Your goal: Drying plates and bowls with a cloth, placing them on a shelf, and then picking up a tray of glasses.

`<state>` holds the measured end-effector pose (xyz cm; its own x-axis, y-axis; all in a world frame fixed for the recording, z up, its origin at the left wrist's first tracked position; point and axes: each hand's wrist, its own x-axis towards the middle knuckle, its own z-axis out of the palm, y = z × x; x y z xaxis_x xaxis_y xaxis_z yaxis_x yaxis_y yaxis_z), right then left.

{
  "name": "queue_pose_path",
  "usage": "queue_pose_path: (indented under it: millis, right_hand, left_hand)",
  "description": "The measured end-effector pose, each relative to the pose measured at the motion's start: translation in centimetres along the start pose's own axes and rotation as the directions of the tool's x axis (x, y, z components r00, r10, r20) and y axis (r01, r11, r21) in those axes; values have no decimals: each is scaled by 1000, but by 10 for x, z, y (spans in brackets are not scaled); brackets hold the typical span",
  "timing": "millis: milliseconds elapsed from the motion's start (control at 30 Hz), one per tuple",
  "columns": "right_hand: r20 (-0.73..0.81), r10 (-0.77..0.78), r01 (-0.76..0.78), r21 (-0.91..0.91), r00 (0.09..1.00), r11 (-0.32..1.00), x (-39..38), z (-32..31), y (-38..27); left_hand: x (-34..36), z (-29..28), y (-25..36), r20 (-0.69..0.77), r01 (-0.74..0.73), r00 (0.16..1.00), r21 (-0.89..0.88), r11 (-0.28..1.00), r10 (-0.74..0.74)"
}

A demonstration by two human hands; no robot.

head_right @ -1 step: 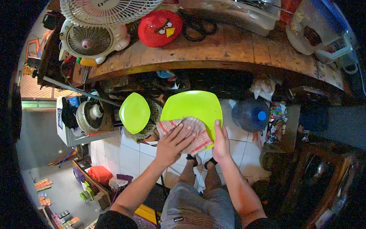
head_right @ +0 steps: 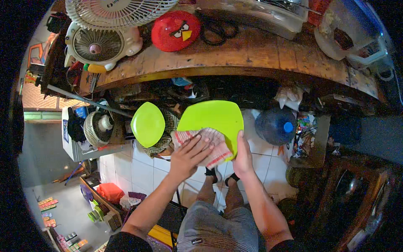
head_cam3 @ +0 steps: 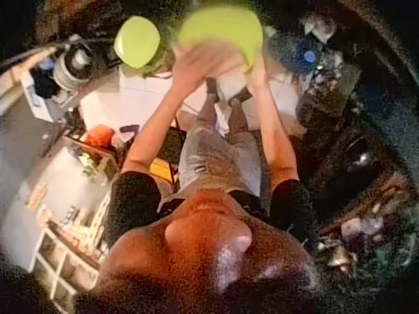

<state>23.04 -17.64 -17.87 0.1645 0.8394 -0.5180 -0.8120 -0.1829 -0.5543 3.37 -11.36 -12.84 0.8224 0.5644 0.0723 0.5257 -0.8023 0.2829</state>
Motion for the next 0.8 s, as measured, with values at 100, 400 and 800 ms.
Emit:
queue_pose_path:
  millis: [100,400,800]
  right_hand:
    - [43,-14,24,-252,999,967,7,0,-6]
    - [93,241,-251,119,966,961,3,-37,18]
    - [48,231,-220,-168,972,961,-18,-35,28]
  left_hand:
    - [-25,9,-25,414,618,774,-660,428,-479]
    - [-23,29,-4,203,240,508,-967,-88,-837]
    - [6,29,24,120,291,952,-71,954,-282]
